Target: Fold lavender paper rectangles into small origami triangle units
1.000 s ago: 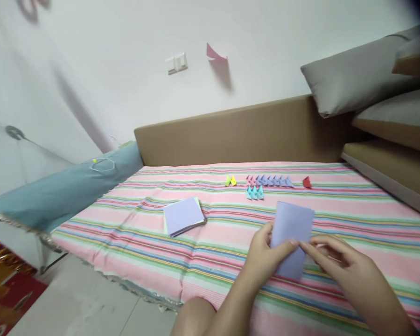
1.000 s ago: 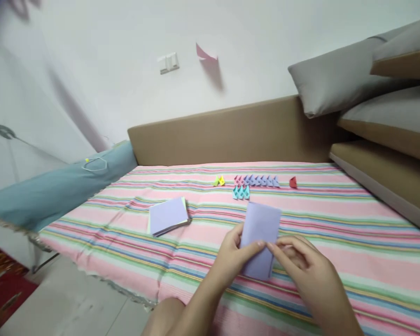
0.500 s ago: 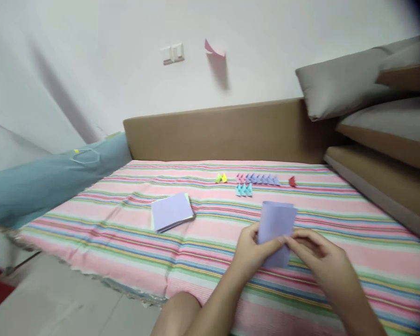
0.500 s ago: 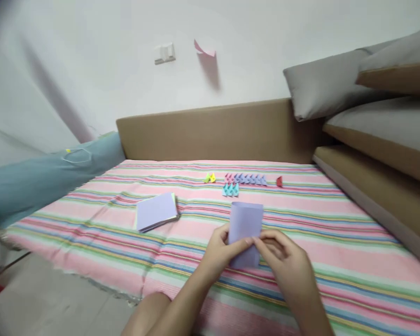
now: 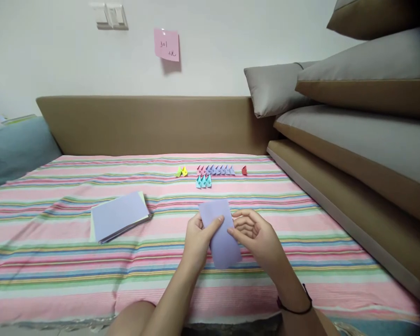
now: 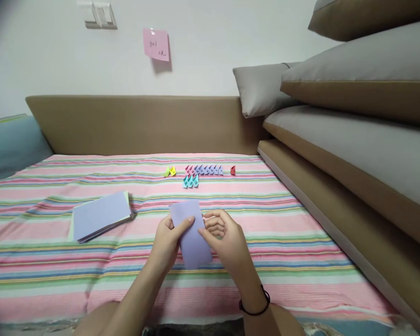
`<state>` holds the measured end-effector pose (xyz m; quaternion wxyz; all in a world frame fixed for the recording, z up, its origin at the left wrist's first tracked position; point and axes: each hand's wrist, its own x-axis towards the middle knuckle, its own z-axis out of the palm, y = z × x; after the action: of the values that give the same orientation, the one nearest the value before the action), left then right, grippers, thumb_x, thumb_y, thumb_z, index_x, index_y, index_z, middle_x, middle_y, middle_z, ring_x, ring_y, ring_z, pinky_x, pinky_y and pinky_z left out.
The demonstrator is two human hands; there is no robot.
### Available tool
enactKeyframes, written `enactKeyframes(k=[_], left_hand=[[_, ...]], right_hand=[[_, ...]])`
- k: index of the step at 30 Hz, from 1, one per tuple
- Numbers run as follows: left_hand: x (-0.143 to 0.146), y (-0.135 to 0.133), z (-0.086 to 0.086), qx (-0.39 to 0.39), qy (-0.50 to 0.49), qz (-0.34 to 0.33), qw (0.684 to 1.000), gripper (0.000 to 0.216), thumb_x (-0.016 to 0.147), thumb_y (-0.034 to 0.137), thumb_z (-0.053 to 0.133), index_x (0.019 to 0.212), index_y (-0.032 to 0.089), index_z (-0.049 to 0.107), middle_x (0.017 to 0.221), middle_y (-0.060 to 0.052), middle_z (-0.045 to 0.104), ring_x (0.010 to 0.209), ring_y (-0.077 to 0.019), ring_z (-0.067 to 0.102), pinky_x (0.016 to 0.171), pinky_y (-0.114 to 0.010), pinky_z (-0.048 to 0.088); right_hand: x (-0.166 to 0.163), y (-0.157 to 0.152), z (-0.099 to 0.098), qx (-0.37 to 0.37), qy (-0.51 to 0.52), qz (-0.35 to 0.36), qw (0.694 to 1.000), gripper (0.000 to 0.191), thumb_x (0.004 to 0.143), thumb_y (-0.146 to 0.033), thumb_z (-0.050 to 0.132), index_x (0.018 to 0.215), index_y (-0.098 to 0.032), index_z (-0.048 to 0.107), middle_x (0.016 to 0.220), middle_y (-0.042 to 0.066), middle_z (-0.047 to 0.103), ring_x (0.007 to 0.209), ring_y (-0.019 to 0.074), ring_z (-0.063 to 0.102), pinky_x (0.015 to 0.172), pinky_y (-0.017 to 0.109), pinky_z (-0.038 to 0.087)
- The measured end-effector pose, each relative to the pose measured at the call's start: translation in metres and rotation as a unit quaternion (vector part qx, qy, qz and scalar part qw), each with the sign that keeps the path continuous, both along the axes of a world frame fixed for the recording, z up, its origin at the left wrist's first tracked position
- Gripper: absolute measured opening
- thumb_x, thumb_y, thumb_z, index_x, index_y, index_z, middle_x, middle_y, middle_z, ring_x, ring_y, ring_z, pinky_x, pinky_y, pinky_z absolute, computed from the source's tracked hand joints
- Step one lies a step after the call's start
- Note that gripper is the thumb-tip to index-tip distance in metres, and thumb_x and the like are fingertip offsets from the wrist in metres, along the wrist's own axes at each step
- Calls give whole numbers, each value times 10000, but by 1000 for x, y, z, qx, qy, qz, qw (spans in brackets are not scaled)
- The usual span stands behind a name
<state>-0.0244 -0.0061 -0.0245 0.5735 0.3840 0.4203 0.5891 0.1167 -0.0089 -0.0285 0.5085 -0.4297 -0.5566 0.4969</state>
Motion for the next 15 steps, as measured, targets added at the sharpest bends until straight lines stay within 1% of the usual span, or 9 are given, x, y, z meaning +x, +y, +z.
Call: enactKeyframes(k=[6, 10, 15], left_hand=[[-2, 2, -5, 8, 17, 6, 1000, 302, 658, 345, 764, 840, 125, 666, 769, -57, 707, 645, -156, 615, 608, -248, 476], [-3, 0, -2, 5, 27, 13, 1000, 325, 642, 354, 771, 845, 120, 672, 781, -63, 710, 622, -153, 611, 598, -254, 477], [-2, -3, 2, 11, 42, 18, 999, 301, 649, 347, 768, 825, 123, 670, 729, -43, 692, 585, -128, 582, 566, -230, 464]], right_hand=[[2, 0, 0, 2, -9, 11, 1000, 356, 699, -346, 742, 965, -191, 564, 758, 20, 616, 752, 167, 621, 676, 278, 512], [3, 0, 0, 1, -16, 17, 1000, 359, 711, -363, 732, 977, -190, 564, 762, 27, 619, 758, 172, 625, 676, 281, 518], [3, -3, 2, 12, -13, 25, 1000, 309, 751, -341, 704, 984, -194, 564, 788, 25, 611, 779, 161, 614, 700, 274, 513]])
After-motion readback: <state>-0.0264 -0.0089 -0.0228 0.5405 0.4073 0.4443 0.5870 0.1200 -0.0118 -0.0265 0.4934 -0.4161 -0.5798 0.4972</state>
